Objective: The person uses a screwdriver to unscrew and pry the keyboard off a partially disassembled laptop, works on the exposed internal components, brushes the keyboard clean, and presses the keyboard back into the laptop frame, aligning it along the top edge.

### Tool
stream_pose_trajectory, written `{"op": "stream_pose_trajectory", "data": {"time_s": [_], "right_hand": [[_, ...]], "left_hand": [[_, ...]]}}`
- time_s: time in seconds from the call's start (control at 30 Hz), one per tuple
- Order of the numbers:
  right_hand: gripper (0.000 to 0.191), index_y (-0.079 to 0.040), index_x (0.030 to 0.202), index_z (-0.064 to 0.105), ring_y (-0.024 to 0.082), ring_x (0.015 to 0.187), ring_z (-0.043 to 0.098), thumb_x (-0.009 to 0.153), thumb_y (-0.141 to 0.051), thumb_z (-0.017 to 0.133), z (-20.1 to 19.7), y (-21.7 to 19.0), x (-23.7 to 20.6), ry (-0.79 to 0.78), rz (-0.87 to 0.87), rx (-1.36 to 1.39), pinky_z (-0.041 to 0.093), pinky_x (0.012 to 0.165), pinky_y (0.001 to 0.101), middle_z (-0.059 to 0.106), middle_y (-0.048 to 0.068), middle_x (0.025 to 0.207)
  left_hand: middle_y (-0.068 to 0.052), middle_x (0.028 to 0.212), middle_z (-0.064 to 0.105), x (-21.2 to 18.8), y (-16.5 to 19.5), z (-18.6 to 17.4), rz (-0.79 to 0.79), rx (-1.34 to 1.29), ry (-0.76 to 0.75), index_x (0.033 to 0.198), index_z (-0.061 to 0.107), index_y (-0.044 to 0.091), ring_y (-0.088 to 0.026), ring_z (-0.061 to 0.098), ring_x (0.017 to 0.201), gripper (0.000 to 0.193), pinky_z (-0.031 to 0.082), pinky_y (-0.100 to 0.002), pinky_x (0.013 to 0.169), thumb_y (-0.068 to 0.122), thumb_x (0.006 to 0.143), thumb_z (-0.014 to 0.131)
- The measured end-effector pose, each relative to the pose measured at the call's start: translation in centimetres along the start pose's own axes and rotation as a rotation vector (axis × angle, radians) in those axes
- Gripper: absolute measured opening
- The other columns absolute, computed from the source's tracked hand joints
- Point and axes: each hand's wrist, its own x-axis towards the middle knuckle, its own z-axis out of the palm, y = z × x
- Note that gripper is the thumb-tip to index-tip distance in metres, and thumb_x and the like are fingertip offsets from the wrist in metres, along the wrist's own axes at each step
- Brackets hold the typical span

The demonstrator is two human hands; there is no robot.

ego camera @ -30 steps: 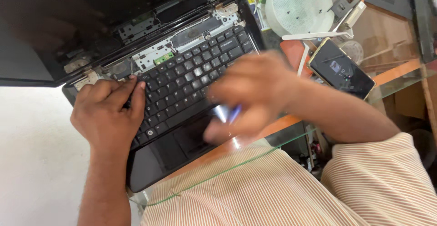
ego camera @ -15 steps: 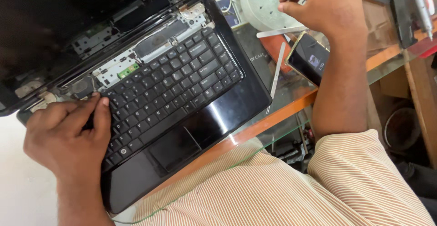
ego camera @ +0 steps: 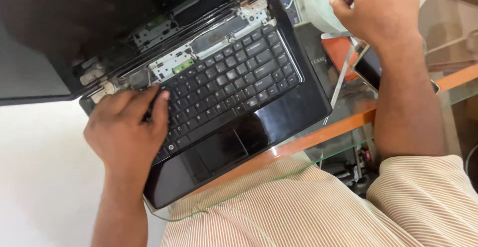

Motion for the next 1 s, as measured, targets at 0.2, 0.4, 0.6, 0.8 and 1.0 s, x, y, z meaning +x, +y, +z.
{"op": "stream_pose_trajectory", "data": {"time_s": [0.2, 0.4, 0.6, 0.8, 1.0], "right_hand": [[0.013, -0.006, 0.109, 0.069, 0.008, 0.081, 0.062, 0.108, -0.019, 0.065, -2.8, -4.0, 0.7, -0.457, 0.117, 1.418, 0.050, 0.072, 0.0239, 0.066, -0.001, 0.089], [0.019, -0.001, 0.097, 0.066, 0.003, 0.055, 0.041, 0.102, -0.019, 0.061, -3.7, -8.4, 0.4, -0.862, 0.519, 1.847, 0.027, 0.042, 0.0201, 0.057, 0.000, 0.072], [0.024, -0.001, 0.100, 0.064, 0.005, 0.048, 0.037, 0.105, -0.024, 0.057, -3.3, -8.2, 0.7, -0.959, 0.580, 2.051, 0.027, 0.041, 0.0209, 0.055, 0.003, 0.070], [0.025, 0.000, 0.100, 0.063, 0.005, 0.049, 0.037, 0.106, -0.024, 0.059, -2.9, -7.9, 0.2, -0.963, 0.547, 2.089, 0.027, 0.042, 0.0210, 0.053, 0.002, 0.070], [0.016, -0.007, 0.110, 0.059, 0.007, 0.050, 0.037, 0.108, -0.023, 0.059, -3.4, -7.8, 0.4, -0.503, 0.651, 1.955, 0.025, 0.040, 0.0224, 0.051, 0.001, 0.072]], "left_hand": [[0.000, 0.091, 0.072, 3.6, 5.6, -0.1, 0.173, -0.433, -0.062, 0.099, 0.078, 0.012, -0.018, 0.069, 0.081, 0.011, 0.056, -0.031, 0.070, 0.022, 0.095, 0.083], [-0.001, 0.099, 0.070, 7.4, 9.5, 3.3, 0.206, -0.698, 0.006, 0.113, 0.073, 0.010, -0.020, 0.071, 0.087, 0.019, 0.058, -0.033, 0.077, 0.019, 0.098, 0.078], [-0.004, 0.101, 0.073, 7.2, 10.0, 5.1, 0.097, -0.861, -0.030, 0.112, 0.074, 0.008, -0.019, 0.073, 0.085, 0.017, 0.059, -0.030, 0.075, 0.014, 0.097, 0.078], [-0.005, 0.102, 0.074, 7.0, 10.2, 6.0, 0.070, -0.909, 0.000, 0.113, 0.073, 0.007, -0.018, 0.074, 0.086, 0.016, 0.060, -0.028, 0.073, 0.012, 0.099, 0.079], [-0.004, 0.096, 0.073, 7.7, 9.7, 6.4, 0.061, -0.802, -0.032, 0.107, 0.077, 0.008, -0.019, 0.072, 0.082, 0.014, 0.058, -0.031, 0.072, 0.013, 0.094, 0.080]]}}
